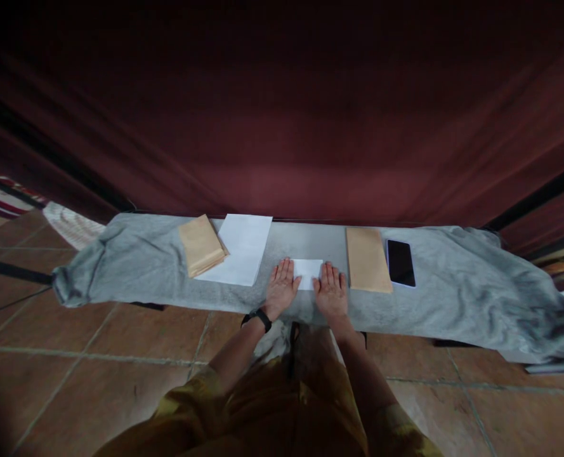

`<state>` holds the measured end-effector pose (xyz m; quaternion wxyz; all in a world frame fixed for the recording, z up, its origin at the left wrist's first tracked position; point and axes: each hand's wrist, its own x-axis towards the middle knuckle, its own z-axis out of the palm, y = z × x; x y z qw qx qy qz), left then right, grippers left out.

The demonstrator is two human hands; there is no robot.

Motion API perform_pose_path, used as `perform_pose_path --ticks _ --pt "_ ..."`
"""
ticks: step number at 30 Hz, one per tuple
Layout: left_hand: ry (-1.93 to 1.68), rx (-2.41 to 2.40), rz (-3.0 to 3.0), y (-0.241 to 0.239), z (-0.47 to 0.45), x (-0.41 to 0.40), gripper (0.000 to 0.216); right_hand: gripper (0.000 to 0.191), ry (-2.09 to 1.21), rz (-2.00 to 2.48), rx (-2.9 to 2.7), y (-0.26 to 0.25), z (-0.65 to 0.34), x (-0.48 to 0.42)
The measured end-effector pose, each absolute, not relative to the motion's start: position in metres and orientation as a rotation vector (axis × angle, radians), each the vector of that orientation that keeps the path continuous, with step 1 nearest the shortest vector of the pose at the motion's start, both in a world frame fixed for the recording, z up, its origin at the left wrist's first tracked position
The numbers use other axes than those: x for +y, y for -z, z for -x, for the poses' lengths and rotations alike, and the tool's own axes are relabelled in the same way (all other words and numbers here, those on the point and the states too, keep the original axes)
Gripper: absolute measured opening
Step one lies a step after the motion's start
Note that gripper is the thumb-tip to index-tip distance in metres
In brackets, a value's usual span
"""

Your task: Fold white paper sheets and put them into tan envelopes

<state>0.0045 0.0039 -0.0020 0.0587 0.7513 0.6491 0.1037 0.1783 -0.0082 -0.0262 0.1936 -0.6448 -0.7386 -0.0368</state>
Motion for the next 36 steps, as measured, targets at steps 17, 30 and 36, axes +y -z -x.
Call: perform_pose_path --ticks 17,30,36 --pt "-0.207 1.947 -2.350 -0.003 0.003 0.002 0.057 0.057 -0.226 1.778 -2.241 0.010 -0.121 0.008" --pt "-0.168 1.749 -2.566 -0.002 0.023 -0.008 0.057 0.057 0.107 1.768 -2.096 0.026 -0.177 0.001" --pt "0.071 1.632 -2.703 -0.021 0.012 -0.008 0.044 0.049 0.006 1.774 -1.980 0.022 -0.179 -0.005"
